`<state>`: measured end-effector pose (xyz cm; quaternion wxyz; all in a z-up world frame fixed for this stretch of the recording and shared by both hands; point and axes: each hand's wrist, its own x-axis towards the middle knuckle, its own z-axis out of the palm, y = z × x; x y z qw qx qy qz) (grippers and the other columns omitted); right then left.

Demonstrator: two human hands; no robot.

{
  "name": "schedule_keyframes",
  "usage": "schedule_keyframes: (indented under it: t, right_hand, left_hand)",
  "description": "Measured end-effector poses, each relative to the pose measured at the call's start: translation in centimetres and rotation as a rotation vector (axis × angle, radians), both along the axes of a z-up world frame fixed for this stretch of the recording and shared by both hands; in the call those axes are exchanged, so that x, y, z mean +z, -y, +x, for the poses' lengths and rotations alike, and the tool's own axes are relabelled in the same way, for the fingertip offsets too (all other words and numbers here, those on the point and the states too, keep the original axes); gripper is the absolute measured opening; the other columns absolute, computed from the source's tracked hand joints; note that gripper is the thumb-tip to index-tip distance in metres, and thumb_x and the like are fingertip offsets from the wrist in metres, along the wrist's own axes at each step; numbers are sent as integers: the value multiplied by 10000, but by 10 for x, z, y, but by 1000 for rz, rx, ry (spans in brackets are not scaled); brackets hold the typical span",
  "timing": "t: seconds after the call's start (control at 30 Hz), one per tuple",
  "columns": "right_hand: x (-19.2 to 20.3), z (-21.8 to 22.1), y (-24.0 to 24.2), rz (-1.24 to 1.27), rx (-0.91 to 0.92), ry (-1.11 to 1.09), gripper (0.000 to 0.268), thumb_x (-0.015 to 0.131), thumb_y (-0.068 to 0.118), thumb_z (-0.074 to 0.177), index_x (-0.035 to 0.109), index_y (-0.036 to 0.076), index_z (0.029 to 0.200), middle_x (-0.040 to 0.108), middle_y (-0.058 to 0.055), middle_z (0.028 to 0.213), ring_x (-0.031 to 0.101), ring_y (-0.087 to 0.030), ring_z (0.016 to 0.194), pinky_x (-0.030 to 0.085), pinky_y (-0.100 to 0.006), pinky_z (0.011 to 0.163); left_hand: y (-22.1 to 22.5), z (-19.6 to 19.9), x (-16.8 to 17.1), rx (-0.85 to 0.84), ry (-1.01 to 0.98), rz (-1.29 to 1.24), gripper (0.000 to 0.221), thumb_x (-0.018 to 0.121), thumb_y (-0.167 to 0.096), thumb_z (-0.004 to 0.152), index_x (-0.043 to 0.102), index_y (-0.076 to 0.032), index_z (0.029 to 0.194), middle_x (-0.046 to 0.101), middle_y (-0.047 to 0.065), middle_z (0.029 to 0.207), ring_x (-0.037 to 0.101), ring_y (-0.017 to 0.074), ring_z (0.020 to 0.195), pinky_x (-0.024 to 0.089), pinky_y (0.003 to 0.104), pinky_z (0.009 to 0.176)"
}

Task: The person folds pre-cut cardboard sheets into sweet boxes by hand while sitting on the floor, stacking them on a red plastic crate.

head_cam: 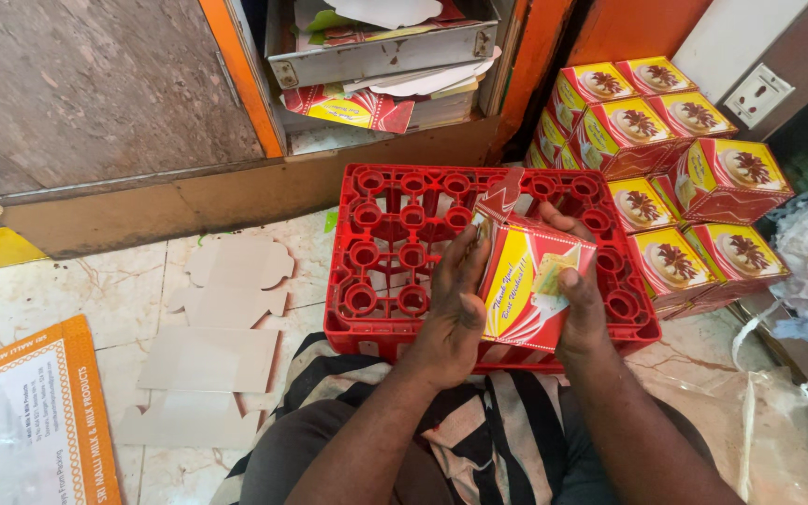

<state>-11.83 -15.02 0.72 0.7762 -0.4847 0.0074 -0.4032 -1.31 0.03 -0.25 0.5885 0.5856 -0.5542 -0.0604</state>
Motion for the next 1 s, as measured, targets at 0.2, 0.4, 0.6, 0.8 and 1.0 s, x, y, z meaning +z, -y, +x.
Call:
schedule_keyframes:
  t: [0.2, 0.4, 0.6, 0.8, 1.0]
  right_hand:
    - [4, 3, 5, -526, -203, 118, 830, 870, 580, 860, 451, 201, 1467, 319, -107, 1678, 363, -298, 1532, 381, -539, 1277]
    - [15, 7, -11, -1186, -282, 242, 700, 711, 673, 852, 530, 213, 1348, 292, -83, 1601, 231, -375, 1608, 222, -596, 1335]
    - [-8, 5, -21, -572, -92, -48, 820, 842, 480, 962, 321, 218, 1538, 185, -116, 1689, 233, -359, 1624, 277, -553, 1337]
    - [-11, 0, 9, -385, 122, -127, 926, 812, 332, 847, 338, 85, 1603, 236, -150, 1753, 270, -335, 1614, 261, -499, 1333]
    - [-7, 1, -14, -383, 25, -190, 1033, 811, 420, 821, 249, 108, 1630, 193, -156, 1753, 193, -314, 1639, 228, -504, 1331]
  left_hand:
    - [-5, 8, 10, -204, -379, -5, 910, 266, -784, 984, 362, -96, 1570, 206, 194, 1732, 191, 386, 1625, 299, 598, 1277]
    - [-10, 17, 31, -415, -1243, -28, 942, 823, -433, 776, 340, -141, 1530, 484, 208, 1466, 546, 342, 1338, 563, 497, 1026]
    - [-15, 26, 36, -264, -1153, 65, 985, 795, -69, 740, 313, -153, 1594, 569, 170, 1380, 621, 293, 1218, 585, 423, 969]
    - [-23, 35, 36, -352, -1075, 42, 993, 769, -33, 740, 333, -127, 1627, 527, 138, 1501, 606, 251, 1266, 557, 399, 1020]
    - [-16, 23, 39, -189, -818, 16, 907, 783, -250, 849, 323, -101, 1617, 365, 176, 1629, 442, 280, 1453, 436, 412, 1153]
